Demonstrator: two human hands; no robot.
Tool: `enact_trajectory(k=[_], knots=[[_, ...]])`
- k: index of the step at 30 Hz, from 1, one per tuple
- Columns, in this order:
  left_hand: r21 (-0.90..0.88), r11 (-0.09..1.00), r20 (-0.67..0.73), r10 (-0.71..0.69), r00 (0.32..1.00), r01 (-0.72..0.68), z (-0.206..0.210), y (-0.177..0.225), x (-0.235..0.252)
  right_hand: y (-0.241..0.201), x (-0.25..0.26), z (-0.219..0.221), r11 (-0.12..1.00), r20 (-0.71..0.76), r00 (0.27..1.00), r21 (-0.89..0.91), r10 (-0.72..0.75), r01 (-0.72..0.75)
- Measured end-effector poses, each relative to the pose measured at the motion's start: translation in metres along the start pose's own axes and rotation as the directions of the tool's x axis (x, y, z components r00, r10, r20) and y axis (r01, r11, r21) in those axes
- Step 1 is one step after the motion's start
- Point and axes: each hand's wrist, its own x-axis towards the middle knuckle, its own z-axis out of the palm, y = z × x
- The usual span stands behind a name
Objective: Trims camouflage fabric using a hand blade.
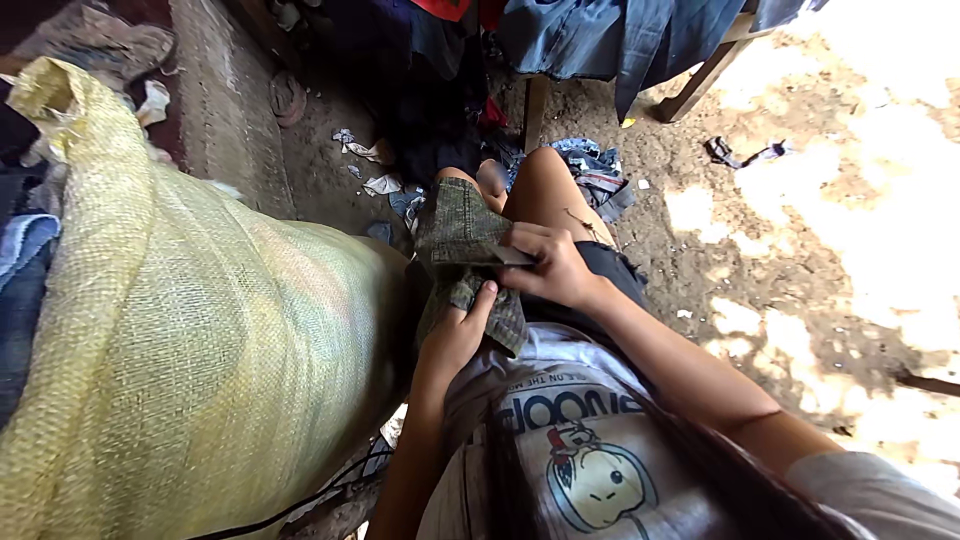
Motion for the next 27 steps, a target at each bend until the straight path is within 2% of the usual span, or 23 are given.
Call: enact_trajectory(k=[3,5,6,9,10,12,13,14,16,19,21,23,24,25,27], knots=[[-0.090,0.995,-0.088,-0.044,0.995,0.036,0.000,-0.005,0.003,0.001,-0.002,-0.006,0.940,-0.075,0.957,0.223,0.282,-0.259],[-0.142,0.989,-0.152,-0.073,0.986,0.051,0.000,-0.019,0.009,0.001,-0.004,-0.018,0.836,0.000,0.895,0.356,0.446,-0.417],[-0.154,0.986,-0.181,-0.093,0.979,0.065,0.000,-0.025,0.011,0.001,-0.004,-0.021,0.820,0.040,0.890,0.370,0.454,-0.436],[-0.063,0.989,-0.279,-0.147,0.949,0.135,0.004,-0.030,0.014,0.005,-0.002,-0.023,0.916,0.101,0.952,0.261,0.289,-0.305],[-0.011,0.981,-0.277,-0.190,0.942,0.195,0.003,-0.022,0.013,0.009,0.001,-0.027,0.951,0.109,0.969,0.197,0.221,-0.239],[0.139,0.948,-0.184,-0.259,0.948,0.286,0.001,-0.002,0.010,0.020,0.011,-0.037,0.993,0.081,0.990,0.004,0.119,-0.119],[0.221,0.939,-0.152,-0.233,0.961,0.262,0.002,0.004,0.009,0.028,0.019,-0.042,0.995,0.058,0.995,-0.062,0.079,-0.075],[0.285,0.946,-0.174,-0.108,0.979,0.155,0.007,-0.003,0.010,0.037,0.027,-0.045,0.994,0.037,0.998,-0.098,0.045,-0.041],[0.314,0.949,-0.197,0.048,0.979,0.017,0.013,-0.009,0.015,0.053,0.040,-0.047,0.990,0.002,1.000,-0.140,0.006,-0.006],[0.304,0.951,-0.171,0.007,0.985,0.046,0.010,0.008,0.022,0.066,0.058,-0.044,0.990,-0.005,1.000,-0.137,0.027,-0.027],[0.293,0.950,-0.135,-0.067,0.989,0.105,0.003,0.021,0.017,0.069,0.067,-0.039,0.985,-0.020,0.997,-0.152,0.080,-0.082],[0.334,0.921,0.021,-0.221,0.975,0.201,-0.015,0.027,0.000,0.086,0.078,-0.054,0.947,-0.176,0.969,-0.244,0.171,-0.211],[0.362,0.900,0.098,-0.297,0.950,0.244,-0.026,0.028,-0.010,0.107,0.082,-0.079,0.905,-0.285,0.928,-0.280,0.240,-0.321],[0.370,0.889,0.095,-0.326,0.941,0.270,-0.033,0.026,-0.014,0.128,0.084,-0.115,0.845,-0.372,0.864,-0.285,0.338,-0.453],[0.343,0.876,-0.035,-0.349,0.937,0.339,-0.040,0.032,-0.008,0.140,0.094,-0.163,0.766,-0.448,0.775,-0.258,0.445,-0.589]])
